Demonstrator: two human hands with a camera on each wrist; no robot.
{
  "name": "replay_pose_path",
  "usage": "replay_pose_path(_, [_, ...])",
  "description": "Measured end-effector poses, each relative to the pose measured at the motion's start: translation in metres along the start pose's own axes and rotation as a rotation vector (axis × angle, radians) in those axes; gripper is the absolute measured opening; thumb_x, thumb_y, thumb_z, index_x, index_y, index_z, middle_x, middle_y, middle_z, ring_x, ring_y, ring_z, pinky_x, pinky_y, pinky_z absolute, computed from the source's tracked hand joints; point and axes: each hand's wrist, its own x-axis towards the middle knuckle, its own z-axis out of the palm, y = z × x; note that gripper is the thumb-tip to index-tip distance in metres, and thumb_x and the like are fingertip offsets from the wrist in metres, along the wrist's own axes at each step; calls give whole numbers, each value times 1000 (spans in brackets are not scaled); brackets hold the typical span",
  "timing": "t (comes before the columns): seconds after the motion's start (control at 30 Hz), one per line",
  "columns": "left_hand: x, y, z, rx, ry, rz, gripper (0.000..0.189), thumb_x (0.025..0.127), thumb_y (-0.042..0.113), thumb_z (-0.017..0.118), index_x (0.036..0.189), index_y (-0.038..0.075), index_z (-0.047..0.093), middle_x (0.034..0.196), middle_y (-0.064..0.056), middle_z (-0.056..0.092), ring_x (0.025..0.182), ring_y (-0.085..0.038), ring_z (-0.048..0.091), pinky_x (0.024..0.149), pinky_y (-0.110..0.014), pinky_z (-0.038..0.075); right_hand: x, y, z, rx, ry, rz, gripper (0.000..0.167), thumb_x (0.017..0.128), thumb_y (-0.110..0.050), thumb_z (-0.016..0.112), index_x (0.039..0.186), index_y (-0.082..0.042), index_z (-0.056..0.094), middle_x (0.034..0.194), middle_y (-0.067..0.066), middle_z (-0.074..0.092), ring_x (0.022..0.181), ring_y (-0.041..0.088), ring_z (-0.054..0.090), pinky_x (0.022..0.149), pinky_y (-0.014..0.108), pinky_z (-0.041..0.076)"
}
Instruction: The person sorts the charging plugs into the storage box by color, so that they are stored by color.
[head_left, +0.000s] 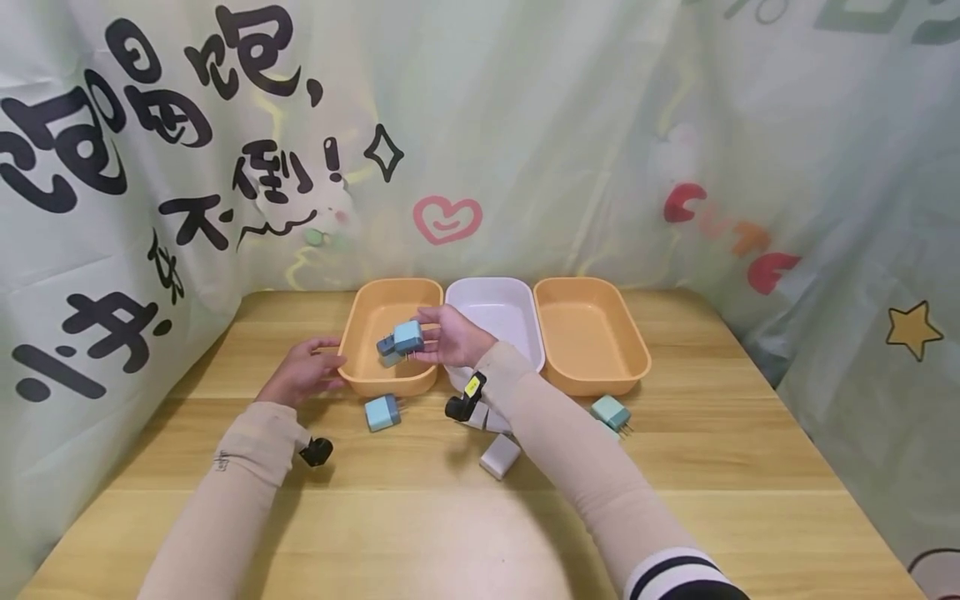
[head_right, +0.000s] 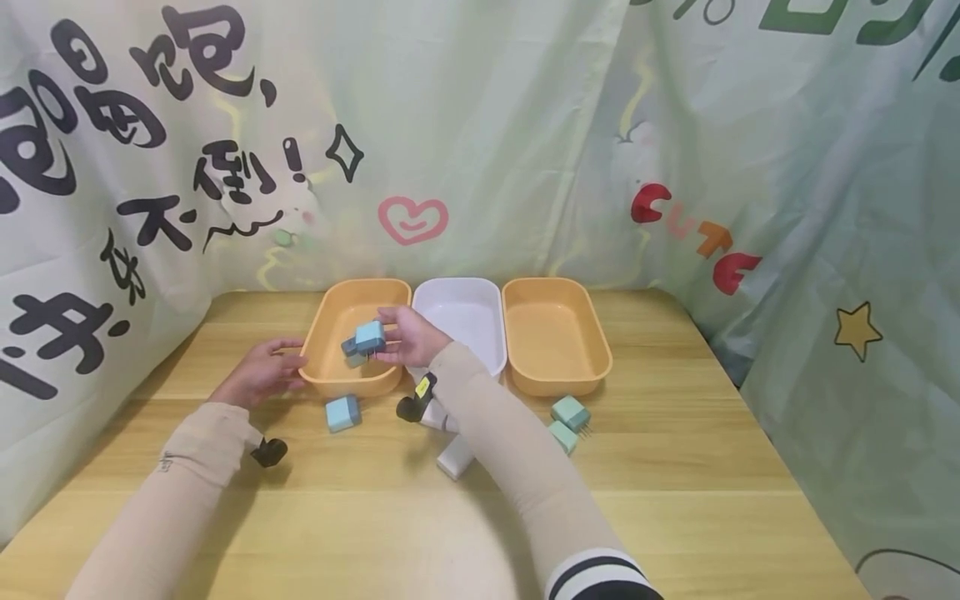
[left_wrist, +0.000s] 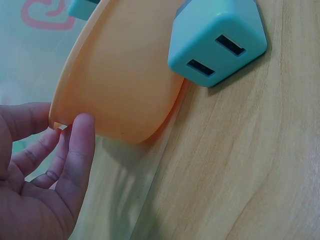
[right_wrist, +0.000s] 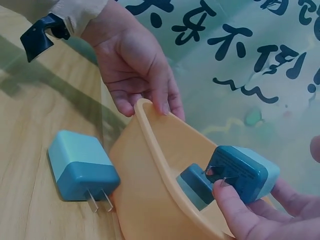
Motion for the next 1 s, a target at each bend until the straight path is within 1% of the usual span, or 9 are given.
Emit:
replay_pose_path(0.13, [0, -1, -1, 2, 1, 3, 54, 99, 9, 53, 148, 1, 31, 133, -28, 46, 101, -26, 62, 83, -34, 57, 3, -1, 1, 38, 36, -3, 53, 101, -33, 45, 144, -4, 39, 118, 19, 50, 109, 33, 54, 107, 44, 40])
replay_pose_path(0.23, [1, -1, -1, 3, 4, -1, 54, 99, 9, 53, 148, 2, 30, 134, -28, 45, 103, -28, 61, 83, -35, 57, 5, 0, 1, 75, 59, 2, 51, 100, -34, 46, 142, -5, 41, 125, 20, 48, 117, 35, 51, 107, 44, 40])
replay_pose_path(0.33, [1, -1, 0, 7, 10, -13, 54, 99, 10, 53, 148, 2, 30, 134, -27, 45, 106, -29, 59, 84, -35, 57, 8, 1, 1, 114, 74, 0, 51, 100, -33, 46, 142, -4, 40, 129, 21, 46, 122, 36, 48, 106, 43, 41])
replay_pose_path(0.5, [0, -1, 1, 10, 19, -30, 53, 100, 10, 53, 148, 3, 31, 134, -26, 46, 107, -29, 58, 84, -35, 57, 11, 3, 2, 165, 88, -9, 52, 101, -33, 46, 144, -4, 38, 134, 22, 43, 125, 36, 47, 106, 44, 41])
replay_pose_path(0.73, [-3, 2, 2, 5, -6, 1, 55, 100, 10, 52, 148, 1, 29, 130, -27, 48, 98, -23, 62, 83, -34, 57, 13, 1, 1, 200, 94, -17, 53, 101, -33, 45, 145, -4, 36, 138, 22, 40, 125, 35, 46, 108, 43, 39])
replay_pose_path(0.77, [-3, 2, 2, 4, -1, -2, 54, 100, 10, 52, 148, 2, 30, 129, -26, 48, 97, -23, 62, 83, -34, 57, 13, 1, 1, 201, 93, -18, 53, 101, -33, 44, 145, -4, 36, 138, 22, 40, 125, 35, 46, 108, 43, 39])
replay_pose_path(0.9, [-3, 2, 2, 1, -5, -2, 54, 100, 10, 53, 148, 1, 30, 129, -26, 49, 98, -23, 62, 84, -35, 57, 14, 0, 1, 208, 98, -18, 55, 101, -34, 45, 146, -4, 35, 139, 23, 39, 126, 36, 44, 108, 45, 38])
replay_pose_path(1.0, [-2, 2, 2, -1, -6, -2, 54, 100, 9, 53, 148, 1, 30, 129, -26, 48, 98, -23, 62, 84, -35, 57, 15, 1, 1, 217, 100, -34, 56, 101, -34, 45, 147, -4, 34, 141, 24, 38, 127, 37, 43, 109, 44, 37])
